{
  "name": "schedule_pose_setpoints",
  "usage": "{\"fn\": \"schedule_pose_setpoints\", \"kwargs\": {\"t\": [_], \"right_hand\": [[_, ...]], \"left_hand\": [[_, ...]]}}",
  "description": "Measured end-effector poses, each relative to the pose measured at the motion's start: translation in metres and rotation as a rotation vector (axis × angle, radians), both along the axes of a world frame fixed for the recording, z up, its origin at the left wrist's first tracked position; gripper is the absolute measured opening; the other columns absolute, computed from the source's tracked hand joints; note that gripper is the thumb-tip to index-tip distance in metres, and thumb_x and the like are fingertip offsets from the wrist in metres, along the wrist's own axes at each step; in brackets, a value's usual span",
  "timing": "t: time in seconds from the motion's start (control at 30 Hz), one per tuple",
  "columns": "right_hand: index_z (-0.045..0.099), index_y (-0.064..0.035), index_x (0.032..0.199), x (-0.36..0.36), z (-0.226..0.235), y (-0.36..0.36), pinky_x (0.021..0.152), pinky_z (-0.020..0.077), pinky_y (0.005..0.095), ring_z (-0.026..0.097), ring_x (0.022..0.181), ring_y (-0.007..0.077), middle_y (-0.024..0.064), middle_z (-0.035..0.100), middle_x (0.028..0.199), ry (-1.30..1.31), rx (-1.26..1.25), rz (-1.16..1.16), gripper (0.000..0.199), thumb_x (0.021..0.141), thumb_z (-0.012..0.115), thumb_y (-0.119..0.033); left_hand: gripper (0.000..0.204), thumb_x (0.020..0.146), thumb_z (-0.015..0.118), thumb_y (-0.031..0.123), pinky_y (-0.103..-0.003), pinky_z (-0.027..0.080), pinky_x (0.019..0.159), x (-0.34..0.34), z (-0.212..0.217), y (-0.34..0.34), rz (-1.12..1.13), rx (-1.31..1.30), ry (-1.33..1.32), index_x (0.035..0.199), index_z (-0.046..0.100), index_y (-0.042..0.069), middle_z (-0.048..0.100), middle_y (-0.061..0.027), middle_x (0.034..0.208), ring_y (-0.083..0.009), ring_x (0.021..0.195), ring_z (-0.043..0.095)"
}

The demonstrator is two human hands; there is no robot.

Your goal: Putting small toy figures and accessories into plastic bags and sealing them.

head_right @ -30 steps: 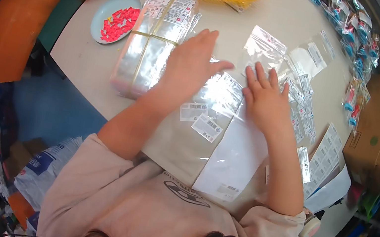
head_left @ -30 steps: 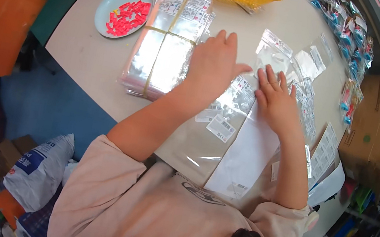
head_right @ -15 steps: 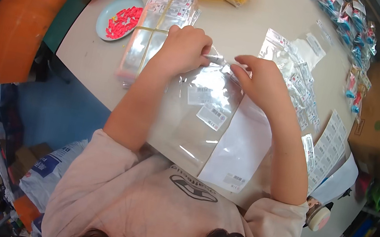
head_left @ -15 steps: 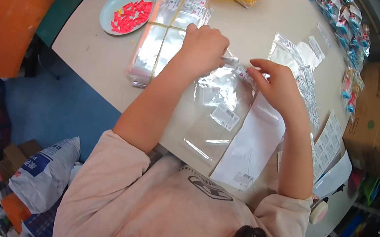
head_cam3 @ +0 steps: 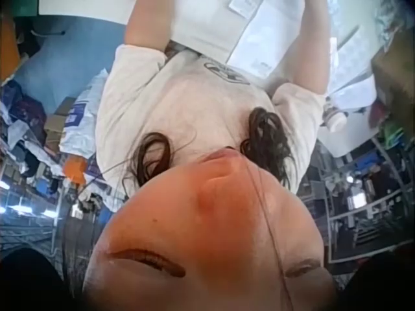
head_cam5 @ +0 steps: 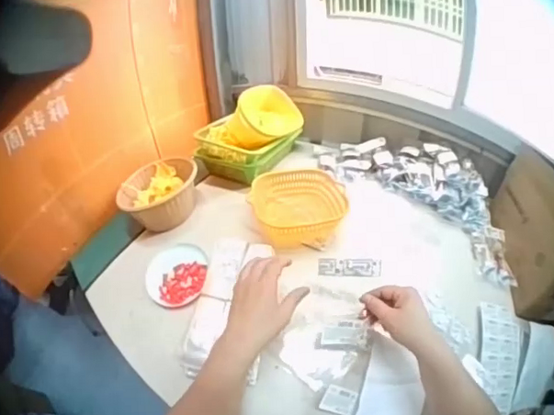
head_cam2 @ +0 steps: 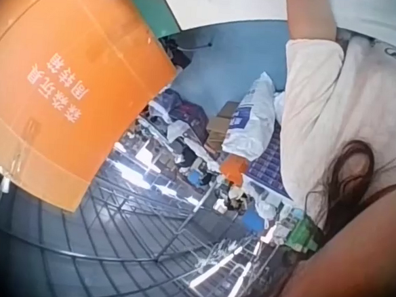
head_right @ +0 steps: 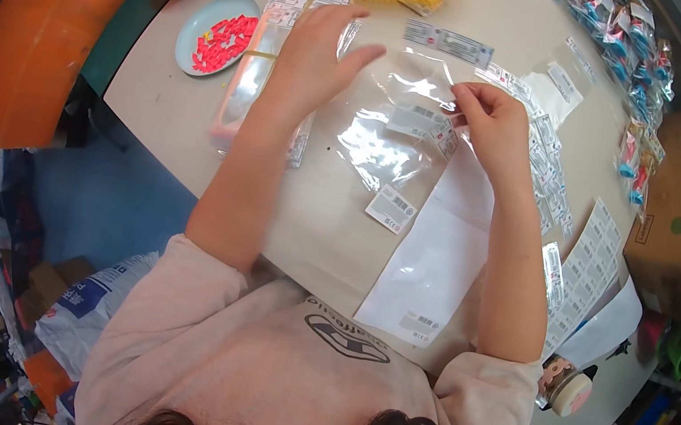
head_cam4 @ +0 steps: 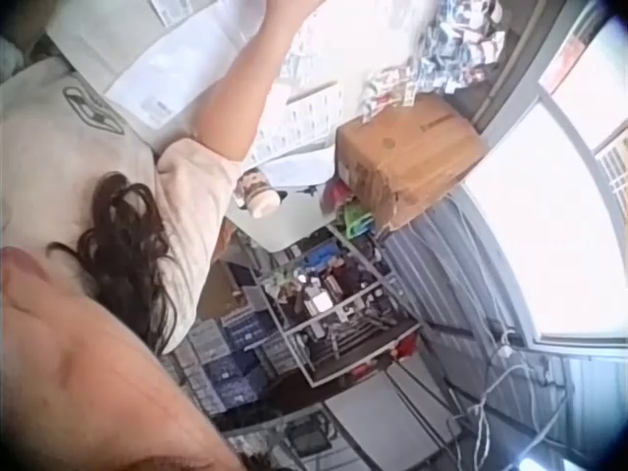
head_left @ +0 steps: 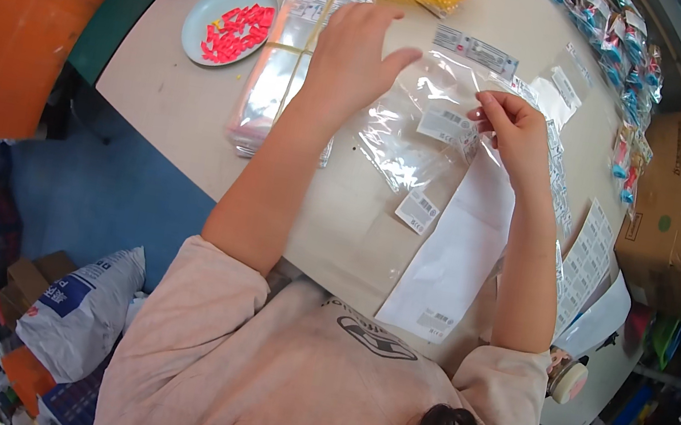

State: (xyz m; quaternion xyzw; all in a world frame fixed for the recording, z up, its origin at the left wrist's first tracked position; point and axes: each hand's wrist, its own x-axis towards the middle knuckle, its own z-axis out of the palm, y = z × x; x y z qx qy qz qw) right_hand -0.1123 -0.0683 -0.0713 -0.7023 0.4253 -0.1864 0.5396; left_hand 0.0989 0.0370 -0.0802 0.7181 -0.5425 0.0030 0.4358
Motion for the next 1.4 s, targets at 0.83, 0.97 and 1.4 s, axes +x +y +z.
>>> {"fn": "schedule_pose_setpoints", "kwargs": {"t": [0.83,0.97,1.4], "right_hand": [[0.032,-0.0117,0.146,0.009,-0.001,0.023,0.108,0.0290,0.0534,0.028,0.138,0.0389,0.0113,0.037,0.148,-0.068,-0.567,0.023,0.089,0.074,0.079,-0.035],[0.027,-0.0117,0.148,0.015,0.024,0.009,0.108,0.0305,0.0473,0.036,0.136,0.0315,0.0126,0.030,0.151,-0.200,-0.485,0.013,0.103,0.065,0.085,-0.034],[0.036,-0.0024,0.141,-0.050,0.037,-0.013,0.104,0.0386,0.0408,0.047,0.127,0.0257,0.0135,0.046,0.140,-0.430,0.550,0.444,0.075,0.092,0.048,-0.057]], "left_hand": [[0.013,0.083,0.067,0.015,-0.031,0.048,0.074,0.006,0.022,0.007,-0.074,-0.149,0.429,0.090,0.065,0.004,0.068,-0.0068,0.087,-0.0186,0.085,0.064],[0.009,0.083,0.069,0.009,-0.031,0.049,0.081,-0.014,0.031,0.018,-0.445,-0.146,0.622,0.090,0.065,0.005,0.068,-0.0062,0.091,-0.0170,0.090,0.064],[0.021,0.063,0.075,0.008,-0.056,0.034,0.103,-0.049,0.039,0.015,-0.514,-0.303,-0.225,0.080,0.069,0.017,0.056,-0.0064,0.129,-0.0353,0.126,0.044]]}}
